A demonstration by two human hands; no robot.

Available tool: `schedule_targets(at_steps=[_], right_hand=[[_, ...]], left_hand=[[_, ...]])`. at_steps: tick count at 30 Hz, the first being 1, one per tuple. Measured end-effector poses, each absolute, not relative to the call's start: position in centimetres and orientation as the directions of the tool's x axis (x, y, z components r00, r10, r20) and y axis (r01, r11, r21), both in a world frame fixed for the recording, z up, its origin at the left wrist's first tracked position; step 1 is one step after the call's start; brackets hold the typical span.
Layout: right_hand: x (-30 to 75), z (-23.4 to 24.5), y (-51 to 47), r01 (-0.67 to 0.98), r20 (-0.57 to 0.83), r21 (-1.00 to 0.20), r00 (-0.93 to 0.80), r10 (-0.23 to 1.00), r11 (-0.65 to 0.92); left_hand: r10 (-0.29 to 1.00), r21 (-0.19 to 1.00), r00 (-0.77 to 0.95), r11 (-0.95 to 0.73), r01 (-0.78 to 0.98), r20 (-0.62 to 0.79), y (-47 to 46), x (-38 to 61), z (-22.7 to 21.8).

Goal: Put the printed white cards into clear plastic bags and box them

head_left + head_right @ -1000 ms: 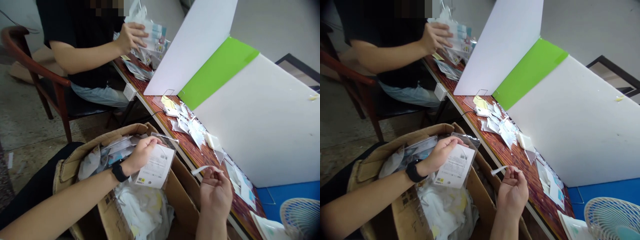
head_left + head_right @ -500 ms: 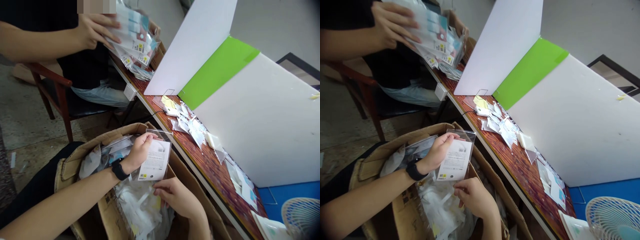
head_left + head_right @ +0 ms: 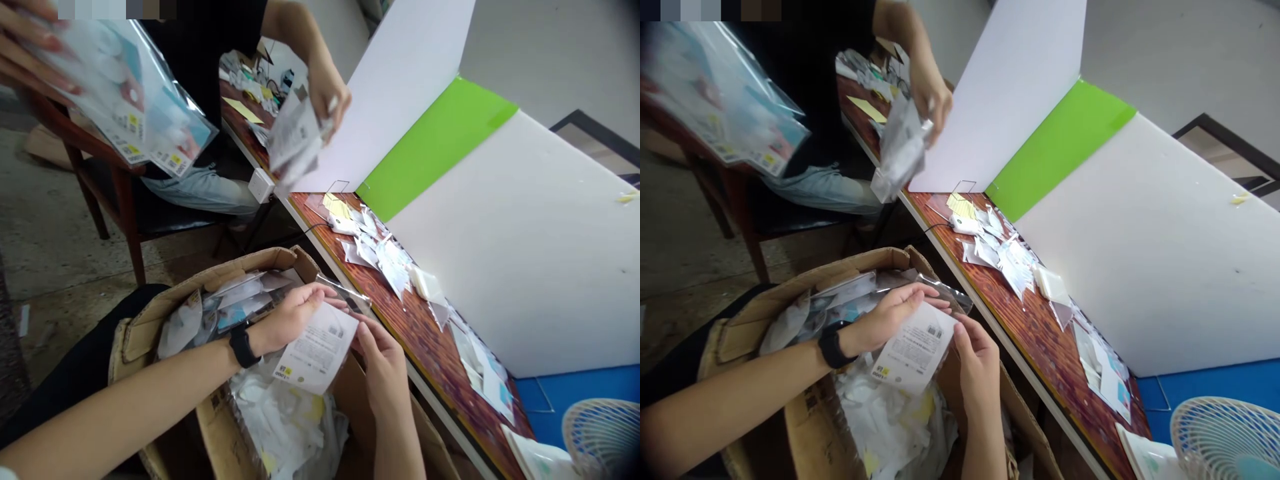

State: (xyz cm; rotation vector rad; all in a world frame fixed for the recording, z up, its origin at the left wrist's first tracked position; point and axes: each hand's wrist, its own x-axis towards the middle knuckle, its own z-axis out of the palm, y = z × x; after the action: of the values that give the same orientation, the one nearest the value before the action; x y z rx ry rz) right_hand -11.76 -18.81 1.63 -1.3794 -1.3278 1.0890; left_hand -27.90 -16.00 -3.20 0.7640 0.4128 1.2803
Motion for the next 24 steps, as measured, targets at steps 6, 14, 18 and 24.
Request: schedule_targets(at_steps=[6,14,18,24], right_hand=[[-11.5,1.4,-18.9,0.055,-0.095,-0.993,0.134,0.986,-0.103],[-9.9,1.7,-18.6,0.079,-0.065,-0.993,0.238,0.969,-0.086],[-9.4,2.0,-18.7,0.09,-0.064,-0.992,0.218,0.974,-0.086],[-8.7,2.2,-19.1,0.118,0.071,-0.991,0.098,0.993,0.059]], left_hand=[[0.917,0.725,0.373,0.16,-0.67,0.142,-16.0,-27.8,-3.6],[0.886,0.869,0.463,0.199,-0.453,0.039,-15.8,-28.5,-3.8],[0.912,0.895,0.407,0.15,-0.42,0.038,-15.8,-28.6,-3.6],[0.949,0.893,0.284,0.003,-0.45,0.14,-15.7,-28.7,-4.0]])
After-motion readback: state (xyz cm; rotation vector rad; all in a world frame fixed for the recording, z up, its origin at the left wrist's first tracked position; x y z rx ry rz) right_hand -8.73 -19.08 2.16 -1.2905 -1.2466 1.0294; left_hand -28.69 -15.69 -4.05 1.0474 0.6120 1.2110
